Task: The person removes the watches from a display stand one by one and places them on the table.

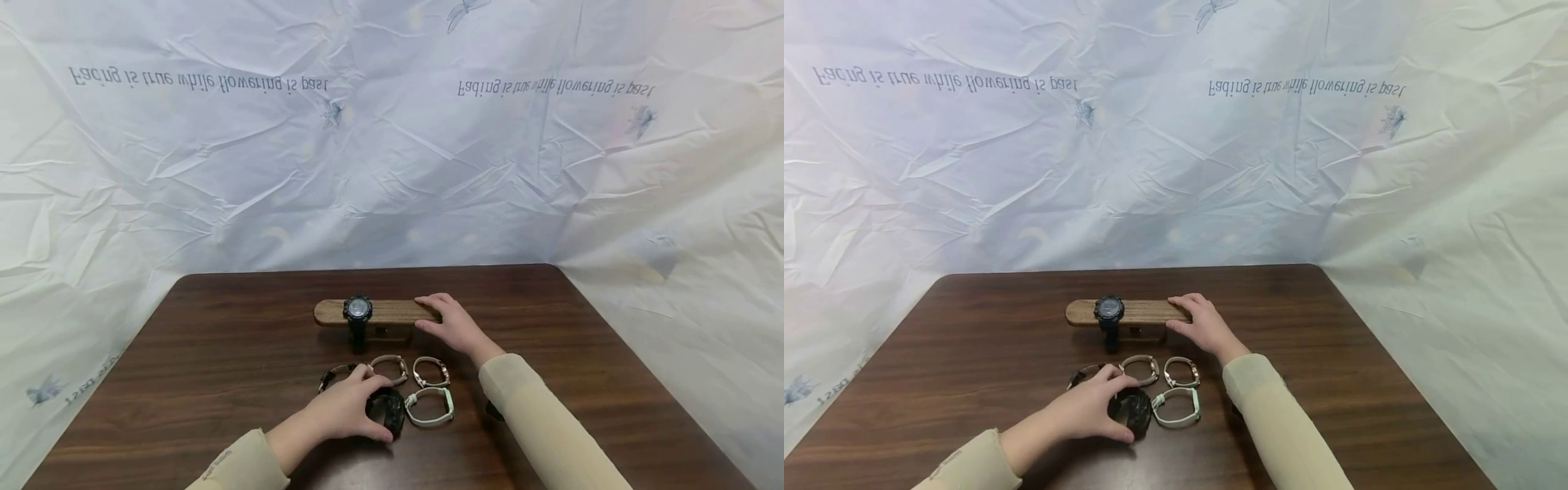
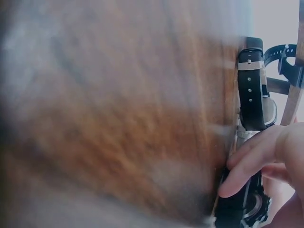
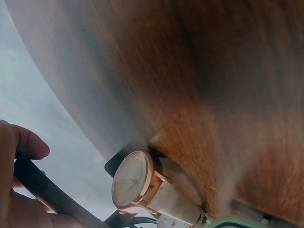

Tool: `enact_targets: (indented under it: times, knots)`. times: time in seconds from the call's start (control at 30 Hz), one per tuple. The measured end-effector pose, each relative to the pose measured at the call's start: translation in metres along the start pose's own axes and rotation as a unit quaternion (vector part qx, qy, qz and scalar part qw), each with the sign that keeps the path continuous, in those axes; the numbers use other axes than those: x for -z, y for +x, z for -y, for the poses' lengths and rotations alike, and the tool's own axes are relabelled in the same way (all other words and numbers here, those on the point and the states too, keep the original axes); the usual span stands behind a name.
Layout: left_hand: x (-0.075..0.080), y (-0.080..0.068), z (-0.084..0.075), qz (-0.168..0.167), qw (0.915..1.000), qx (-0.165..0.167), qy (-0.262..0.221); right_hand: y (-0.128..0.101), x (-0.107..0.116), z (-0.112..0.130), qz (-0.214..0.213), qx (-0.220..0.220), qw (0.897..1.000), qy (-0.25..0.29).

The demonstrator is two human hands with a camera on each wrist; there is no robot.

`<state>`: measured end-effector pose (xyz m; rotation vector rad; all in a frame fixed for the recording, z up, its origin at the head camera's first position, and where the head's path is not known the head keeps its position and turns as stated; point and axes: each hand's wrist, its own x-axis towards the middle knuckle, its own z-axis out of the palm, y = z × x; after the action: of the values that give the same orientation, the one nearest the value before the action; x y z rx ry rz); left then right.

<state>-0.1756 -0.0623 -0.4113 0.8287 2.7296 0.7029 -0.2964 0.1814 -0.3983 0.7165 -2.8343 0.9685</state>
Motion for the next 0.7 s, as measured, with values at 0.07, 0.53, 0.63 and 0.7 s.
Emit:
enact_targets:
  times: [0.07,0.53,0.63,0.7]
  knots:
    - [0.0009,-0.001,0.0004,0.005,1.0,-0.006,0.001,-0.0002,0.0,-0.0001,-0.001,-0.002,1.0,0.0]
    - [0.0012,-0.0045,0.0025,0.014,0.9994,-0.029,0.011,-0.0011,-0.0006,0.0,-0.004,-0.01,1.0,-0.005]
    - [0.0006,-0.0046,0.0026,0.015,0.9996,-0.025,0.004,-0.0013,-0.0015,0.0005,-0.007,-0.01,1.0,-0.003]
    - [0.0009,-0.0051,0.0023,0.02,0.9996,-0.022,0.001,-0.0013,-0.0022,0.001,-0.007,-0.008,1.0,0.0]
